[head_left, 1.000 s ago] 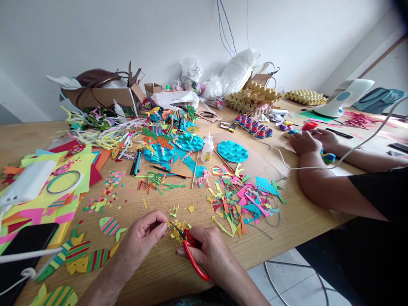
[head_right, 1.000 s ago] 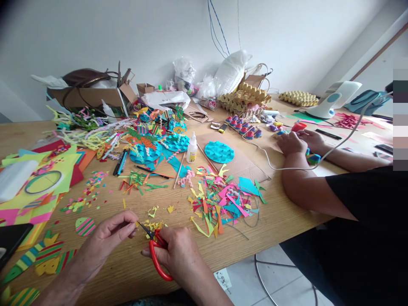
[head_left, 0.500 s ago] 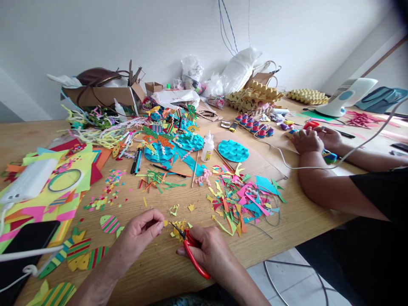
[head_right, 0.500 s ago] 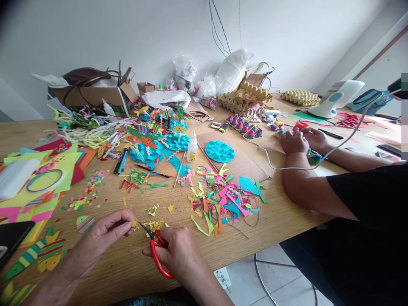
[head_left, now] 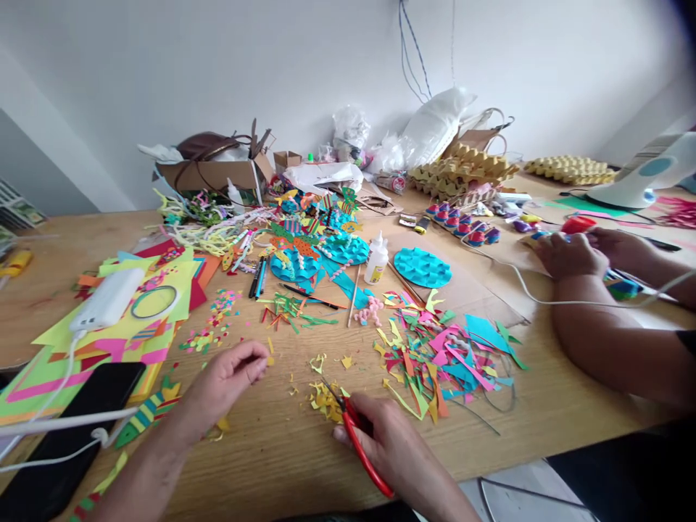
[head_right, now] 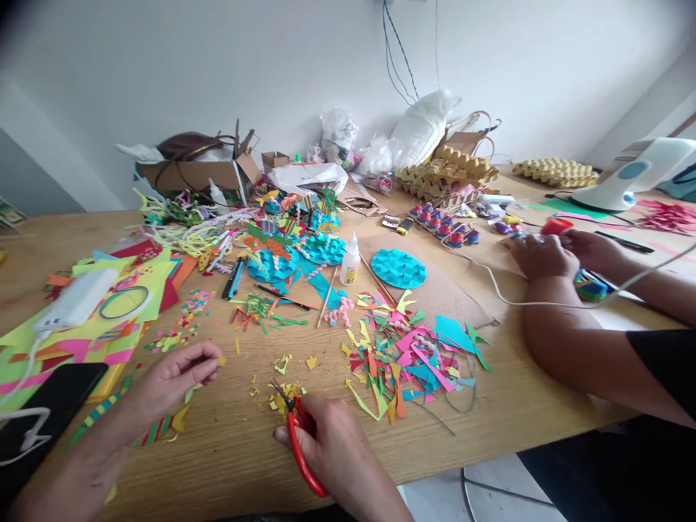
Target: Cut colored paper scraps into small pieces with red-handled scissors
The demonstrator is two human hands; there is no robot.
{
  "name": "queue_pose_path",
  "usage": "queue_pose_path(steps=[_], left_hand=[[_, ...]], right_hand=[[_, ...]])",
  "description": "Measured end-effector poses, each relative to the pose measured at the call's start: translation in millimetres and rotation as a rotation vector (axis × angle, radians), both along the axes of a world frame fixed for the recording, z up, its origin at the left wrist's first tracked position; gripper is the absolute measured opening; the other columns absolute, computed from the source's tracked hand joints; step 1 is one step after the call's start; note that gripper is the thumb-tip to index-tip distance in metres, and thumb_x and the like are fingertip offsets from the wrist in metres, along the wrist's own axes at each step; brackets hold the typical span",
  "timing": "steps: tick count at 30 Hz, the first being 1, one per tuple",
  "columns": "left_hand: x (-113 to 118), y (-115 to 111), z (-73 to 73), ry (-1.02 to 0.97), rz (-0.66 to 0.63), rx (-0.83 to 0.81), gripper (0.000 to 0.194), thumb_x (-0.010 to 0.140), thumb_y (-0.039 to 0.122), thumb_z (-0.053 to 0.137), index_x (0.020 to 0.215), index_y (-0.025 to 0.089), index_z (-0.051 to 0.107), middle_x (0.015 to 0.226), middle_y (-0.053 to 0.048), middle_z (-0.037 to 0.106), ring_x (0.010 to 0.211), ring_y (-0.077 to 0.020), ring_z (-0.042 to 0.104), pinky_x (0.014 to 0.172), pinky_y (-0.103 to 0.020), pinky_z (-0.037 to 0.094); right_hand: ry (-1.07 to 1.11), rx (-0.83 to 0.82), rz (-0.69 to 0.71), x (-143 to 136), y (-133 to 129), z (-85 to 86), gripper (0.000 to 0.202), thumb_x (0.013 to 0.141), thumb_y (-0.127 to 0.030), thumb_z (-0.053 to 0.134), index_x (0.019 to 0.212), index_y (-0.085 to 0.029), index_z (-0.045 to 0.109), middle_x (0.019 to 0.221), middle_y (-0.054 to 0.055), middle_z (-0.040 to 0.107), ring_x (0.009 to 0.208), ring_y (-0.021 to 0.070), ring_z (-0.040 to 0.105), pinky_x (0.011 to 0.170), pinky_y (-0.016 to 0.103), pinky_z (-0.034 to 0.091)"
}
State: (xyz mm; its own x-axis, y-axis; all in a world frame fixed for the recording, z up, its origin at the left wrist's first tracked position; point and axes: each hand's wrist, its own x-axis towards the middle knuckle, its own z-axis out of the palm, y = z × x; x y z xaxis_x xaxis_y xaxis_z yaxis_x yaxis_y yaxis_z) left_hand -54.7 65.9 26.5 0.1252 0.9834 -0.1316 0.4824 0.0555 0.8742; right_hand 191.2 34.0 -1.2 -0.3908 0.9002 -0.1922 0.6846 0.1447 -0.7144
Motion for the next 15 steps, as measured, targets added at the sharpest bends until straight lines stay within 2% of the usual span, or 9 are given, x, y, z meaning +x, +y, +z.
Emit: queue_pose_path(steps=[3,4,7,10,15], left_hand=[[-43.6,13.3,5.1,0.345,0.059,0.101,0.017,0.077,0.035,0.047,0.072,0.021,0.055,0.062,0.003,0.052,0.063,-0.0161,0.050,0.058,-0.023,0.040],[-57.0,16.9,5.7,0.445,0.035,0.100,0.018,0.078,0.035,0.046,0.072,0.021,0.055,0.064,0.002,0.055,0.066,-0.0171,0.051,0.060,-0.023,0.040],[-86.5,24.2,2.8,0.580,0.011,0.066,0.019,0.077,0.033,0.043,0.068,0.021,0.054,0.066,0.002,0.058,0.066,-0.0179,0.053,0.060,-0.024,0.039],[-100.2,29.3,-4.2,0.624,0.016,0.042,0.018,0.075,0.031,0.044,0.064,0.021,0.054,0.064,0.002,0.059,0.064,-0.0183,0.053,0.059,-0.024,0.038],[-108.2,37.9,-14.1,0.677,0.032,0.010,0.018,0.074,0.029,0.044,0.062,0.021,0.055,0.062,0.001,0.061,0.063,-0.0187,0.054,0.057,-0.024,0.037]], right_hand=[[-0.043,0.011,-0.013,5.5,1.9,-5.9,0.028,0.078,-0.039,0.048,0.061,-0.018,0.043,0.058,-0.001,0.051,0.052,0.0121,0.041,0.049,0.022,0.025],[-0.051,0.015,-0.010,7.6,2.8,-7.4,0.028,0.079,-0.040,0.047,0.061,-0.019,0.043,0.058,0.000,0.052,0.052,0.0128,0.042,0.049,0.023,0.025],[-0.075,0.027,-0.009,12.6,5.6,-9.9,0.029,0.079,-0.041,0.043,0.060,-0.020,0.040,0.056,0.000,0.051,0.051,0.0138,0.043,0.049,0.023,0.025],[-0.093,0.040,-0.002,15.1,7.8,-10.9,0.030,0.079,-0.043,0.041,0.059,-0.020,0.038,0.054,0.000,0.050,0.050,0.0141,0.043,0.049,0.024,0.025],[-0.114,0.059,-0.002,17.6,9.5,-14.6,0.031,0.080,-0.044,0.039,0.059,-0.021,0.037,0.054,0.001,0.052,0.050,0.0149,0.045,0.048,0.024,0.027]])
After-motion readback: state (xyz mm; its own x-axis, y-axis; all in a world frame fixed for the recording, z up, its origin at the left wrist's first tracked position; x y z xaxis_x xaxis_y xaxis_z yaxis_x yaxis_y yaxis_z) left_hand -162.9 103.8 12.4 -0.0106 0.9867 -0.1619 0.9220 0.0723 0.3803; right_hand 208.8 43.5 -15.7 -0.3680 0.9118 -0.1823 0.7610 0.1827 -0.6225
